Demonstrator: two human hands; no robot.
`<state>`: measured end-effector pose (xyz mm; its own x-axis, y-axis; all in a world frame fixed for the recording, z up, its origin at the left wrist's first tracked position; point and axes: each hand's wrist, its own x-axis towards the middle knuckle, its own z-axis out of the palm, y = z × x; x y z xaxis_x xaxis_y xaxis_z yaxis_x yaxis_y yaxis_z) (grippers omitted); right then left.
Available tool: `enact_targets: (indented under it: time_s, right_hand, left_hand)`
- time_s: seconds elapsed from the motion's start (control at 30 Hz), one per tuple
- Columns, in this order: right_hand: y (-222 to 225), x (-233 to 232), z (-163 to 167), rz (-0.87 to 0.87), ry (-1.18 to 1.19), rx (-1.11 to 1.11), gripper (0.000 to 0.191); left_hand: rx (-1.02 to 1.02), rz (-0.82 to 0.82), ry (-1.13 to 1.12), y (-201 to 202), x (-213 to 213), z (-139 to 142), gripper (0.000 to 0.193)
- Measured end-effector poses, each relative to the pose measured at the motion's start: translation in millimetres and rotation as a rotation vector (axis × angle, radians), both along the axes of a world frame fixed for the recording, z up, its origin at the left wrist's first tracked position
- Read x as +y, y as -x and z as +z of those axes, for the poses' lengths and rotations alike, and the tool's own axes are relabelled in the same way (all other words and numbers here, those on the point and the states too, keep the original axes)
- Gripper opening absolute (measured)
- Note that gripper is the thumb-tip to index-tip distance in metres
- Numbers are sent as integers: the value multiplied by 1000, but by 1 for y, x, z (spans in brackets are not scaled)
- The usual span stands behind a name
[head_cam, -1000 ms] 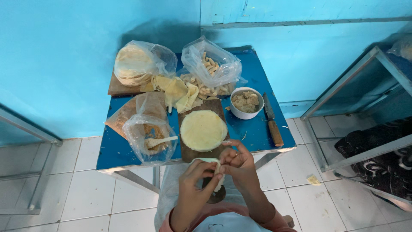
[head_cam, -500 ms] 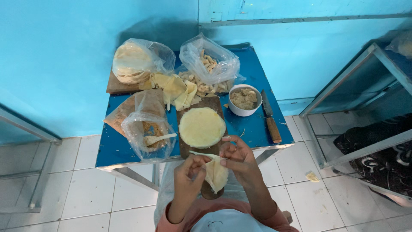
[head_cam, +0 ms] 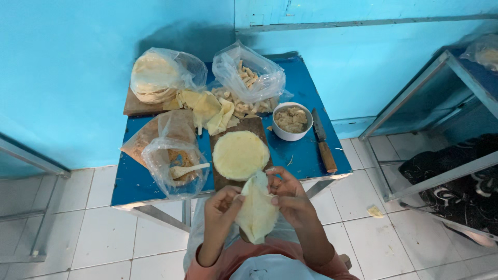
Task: The person sits at a small table and peels thin round dough wrappers one at a time from a stack, smoothing each one onto a wooden paddle board. Near the end, the person holds a round dough sheet on the board and cuts into it with a knife.
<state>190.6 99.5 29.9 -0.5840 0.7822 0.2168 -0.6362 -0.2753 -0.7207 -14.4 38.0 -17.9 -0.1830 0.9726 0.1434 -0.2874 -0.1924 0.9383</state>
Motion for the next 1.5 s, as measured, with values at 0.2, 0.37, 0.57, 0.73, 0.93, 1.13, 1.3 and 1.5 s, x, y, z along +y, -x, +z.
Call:
enact_targets:
  time_s: [0.2, 0.37, 0.57, 0.73, 0.93, 1.13, 1.3, 1.5]
  right_hand:
    - [11, 2, -1, -10, 75, -224, 72]
    - [25, -8, -11, -99, 20, -303, 71]
    - [20, -14, -14, -212, -251, -404, 67]
    - [10, -5, -12, -313, -154, -416, 64]
    - [-5, 7, -9, -360, -109, -385, 62]
    - [-9, 10, -14, -442, -34, -280, 56]
    - [-17, 11, -17, -500, -35, -268, 54]
    - [-30, 9, -7, -571, -26, -216, 52]
  left_hand:
    - [-74, 146, -73, -4, -5, 14, 20]
    - [-114, 41, -16, -17, -5, 37, 28]
    - [203, -109, 48, -6, -3, 31, 14]
    - [280, 196, 35, -1, -9, 15, 28]
    - [30, 431, 39, 9, -11, 18, 24]
    - [-319, 517, -109, 9, -16, 22, 25]
    - [-351, 595, -292, 14, -28, 21, 28]
    - [-332, 844, -156, 23, -44, 32, 29]
